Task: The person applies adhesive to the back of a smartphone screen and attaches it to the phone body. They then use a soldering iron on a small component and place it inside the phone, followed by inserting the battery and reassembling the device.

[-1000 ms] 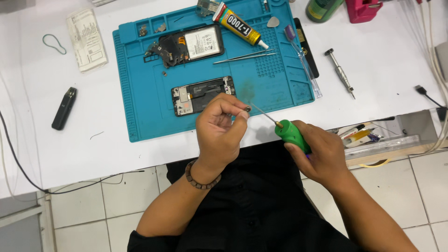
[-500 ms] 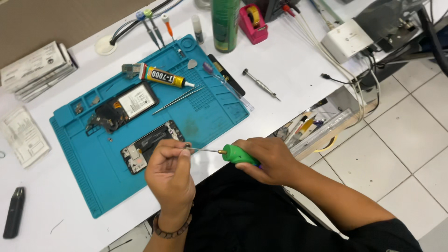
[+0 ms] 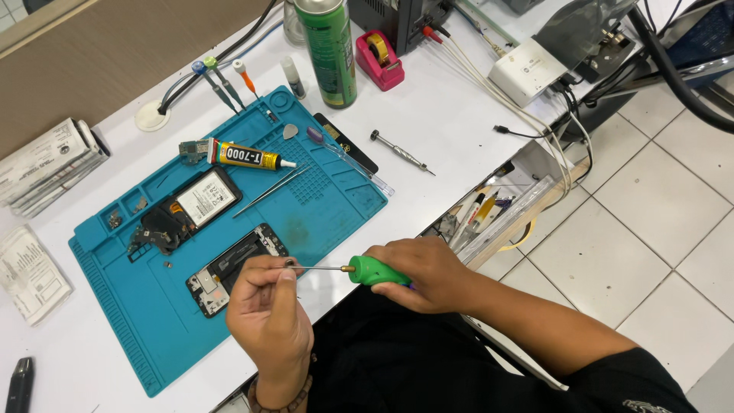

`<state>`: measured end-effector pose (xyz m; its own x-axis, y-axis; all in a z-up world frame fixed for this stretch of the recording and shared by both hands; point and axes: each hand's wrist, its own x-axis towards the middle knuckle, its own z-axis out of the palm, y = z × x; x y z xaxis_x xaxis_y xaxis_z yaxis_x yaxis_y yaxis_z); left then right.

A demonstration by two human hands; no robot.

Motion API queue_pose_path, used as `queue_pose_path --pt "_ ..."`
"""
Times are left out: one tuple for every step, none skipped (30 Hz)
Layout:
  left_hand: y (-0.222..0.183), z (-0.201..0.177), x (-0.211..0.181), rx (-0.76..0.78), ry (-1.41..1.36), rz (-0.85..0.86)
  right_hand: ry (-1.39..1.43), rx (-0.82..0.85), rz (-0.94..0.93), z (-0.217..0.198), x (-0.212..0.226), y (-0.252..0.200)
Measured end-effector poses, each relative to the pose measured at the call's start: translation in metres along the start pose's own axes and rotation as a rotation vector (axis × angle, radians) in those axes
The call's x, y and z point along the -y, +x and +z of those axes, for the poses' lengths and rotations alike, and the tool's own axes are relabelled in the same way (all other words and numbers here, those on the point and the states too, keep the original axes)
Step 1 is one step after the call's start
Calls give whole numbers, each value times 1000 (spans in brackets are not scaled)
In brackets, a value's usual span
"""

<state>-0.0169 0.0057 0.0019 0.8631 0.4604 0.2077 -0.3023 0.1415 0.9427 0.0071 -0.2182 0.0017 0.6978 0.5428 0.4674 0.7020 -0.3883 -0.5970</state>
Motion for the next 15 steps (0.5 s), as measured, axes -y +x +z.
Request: queue_pose_path --pt "-2 1 0 -1 -8 -2 2 24 13 1 0 1" --pt "-2 0 1 0 -7 -1 2 23 13 1 1 0" --pt "-2 -1 2 -4 -26 -13 0 23 10 1 1 0" --pt "-2 -2 4 -9 -45 -23 -4 24 7 1 1 1" --pt "-1 -3 4 -8 -46 -22 -5 23 6 2 0 1" --pt "-1 -4 5 -9 -43 -23 -27 24 16 3 0 0" --pt "-1 -5 6 -11 -40 -25 -49 25 26 4 0 -1" --pt "-1 -4 5 -9 -42 -23 -52 23 25 6 -3 -2" --pt "-2 -3 3 -12 -39 -12 -58 0 41 8 -6 -4" --pt "-3 -2 2 -14 -36 -3 -65 -24 58 10 -8 -5" --pt "-3 -2 1 -10 -37 -2 -68 -27 59 7 -8 -5" --pt "-4 -2 0 -12 -20 0 -50 -16 41 4 -8 -5" --pt "-5 -2 -1 -13 -3 2 -33 -5 22 2 -8 -4" --pt "-3 -2 1 -15 -6 4 -35 -3 19 1 -6 -3" --pt "-1 -2 2 -16 -27 -19 -18 14 11 1 -4 -2"
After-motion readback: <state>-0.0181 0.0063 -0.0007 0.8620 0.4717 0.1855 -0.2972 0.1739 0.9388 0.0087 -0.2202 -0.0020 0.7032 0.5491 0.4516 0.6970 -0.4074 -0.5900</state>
